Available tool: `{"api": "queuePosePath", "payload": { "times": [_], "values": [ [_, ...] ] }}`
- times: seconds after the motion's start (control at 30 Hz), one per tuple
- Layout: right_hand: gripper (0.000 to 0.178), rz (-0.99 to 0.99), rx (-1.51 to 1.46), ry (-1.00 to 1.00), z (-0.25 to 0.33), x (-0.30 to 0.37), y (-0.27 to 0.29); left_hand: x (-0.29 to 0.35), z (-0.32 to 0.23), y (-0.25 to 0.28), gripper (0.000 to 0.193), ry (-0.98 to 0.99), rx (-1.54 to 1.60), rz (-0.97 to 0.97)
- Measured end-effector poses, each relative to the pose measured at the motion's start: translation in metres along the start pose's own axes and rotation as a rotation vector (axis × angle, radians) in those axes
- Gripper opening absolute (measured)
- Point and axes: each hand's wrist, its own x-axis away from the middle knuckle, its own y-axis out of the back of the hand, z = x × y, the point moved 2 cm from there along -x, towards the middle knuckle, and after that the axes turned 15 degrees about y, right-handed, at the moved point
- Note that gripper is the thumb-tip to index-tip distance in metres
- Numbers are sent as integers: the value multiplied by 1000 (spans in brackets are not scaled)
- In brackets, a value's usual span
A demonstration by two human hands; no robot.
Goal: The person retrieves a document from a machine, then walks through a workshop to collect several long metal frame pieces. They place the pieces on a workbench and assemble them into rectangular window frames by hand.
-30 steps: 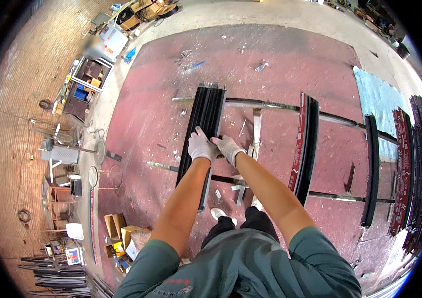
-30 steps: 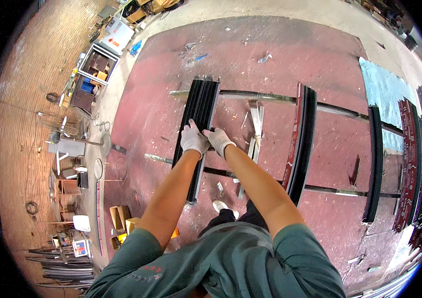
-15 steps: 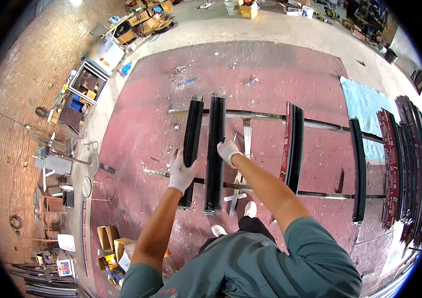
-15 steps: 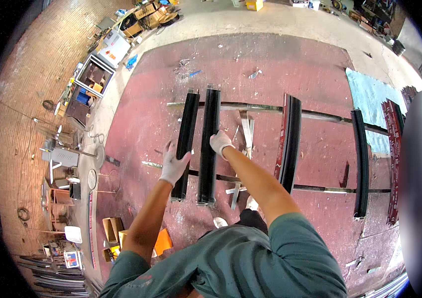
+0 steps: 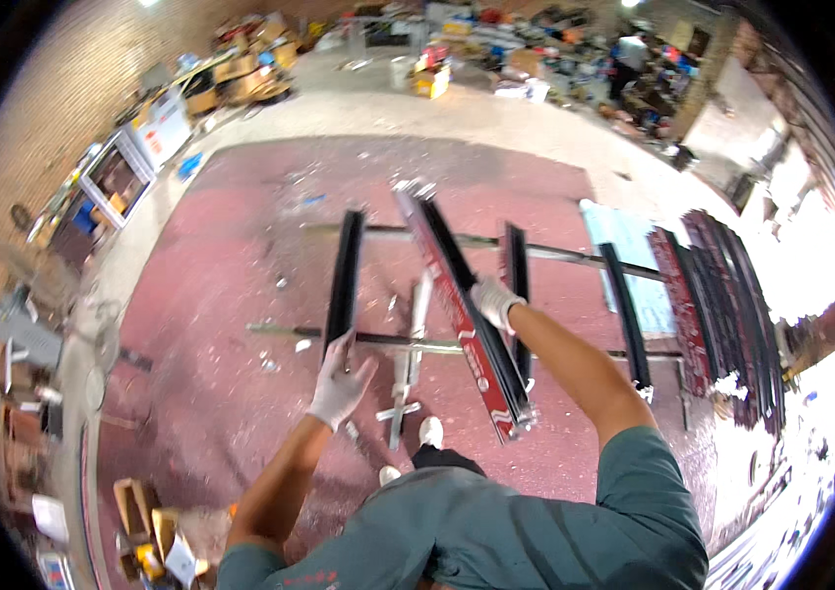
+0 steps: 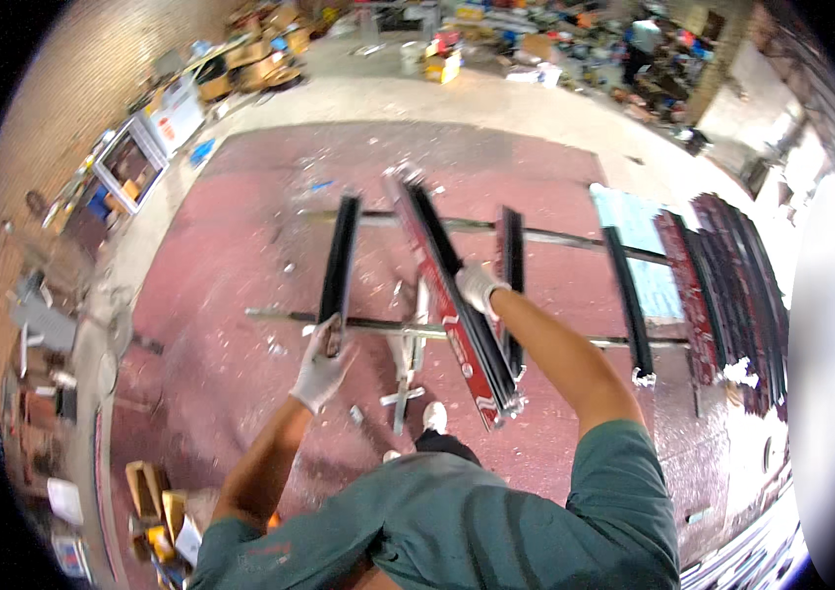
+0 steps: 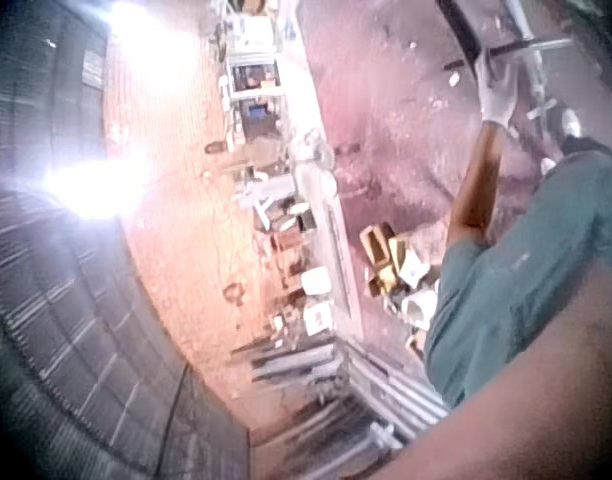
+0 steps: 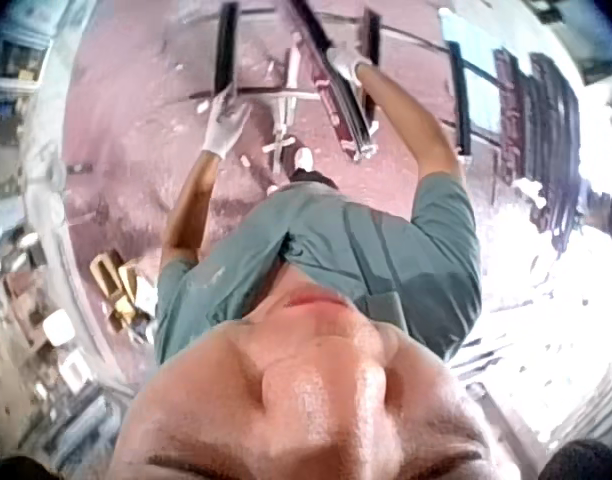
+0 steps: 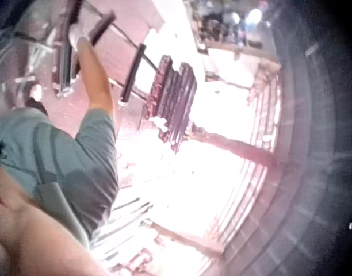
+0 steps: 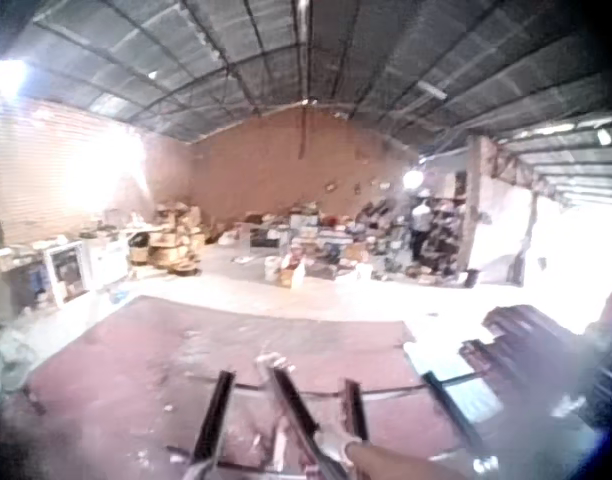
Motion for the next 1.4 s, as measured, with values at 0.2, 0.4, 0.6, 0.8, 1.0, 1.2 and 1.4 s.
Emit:
{"api": "queuePosePath", "payload": {
  "times": [0.2, 0.4, 0.6, 0.8, 1.0, 1.2, 1.4],
  "values": [
    [32, -523, -973, -116, 114, 132, 81, 62, -32, -42, 54, 369, 463, 463],
    [40, -496, -1383, -200, 216, 210, 28, 125, -34, -105, 34, 727, 553, 737],
    [38, -437, -1559, -190, 245, 287, 38, 177, -44, -149, 41, 744, 565, 885],
    [42, -771, -1387, -604, 249, 385, 27, 199, -60, -225, 36, 752, 703, 896],
    [51, -1401, -2093, -218, 298, 478, 54, 223, -104, -294, 33, 765, 772, 698],
    [80, -1902, -2584, -664, 343, 483, -60, 263, -138, -374, 35, 851, 821, 813],
    [40, -2507, -2482, -941, 302, 509, -75, 276, -129, -401, 41, 1050, 627, 921]
  ]
}}
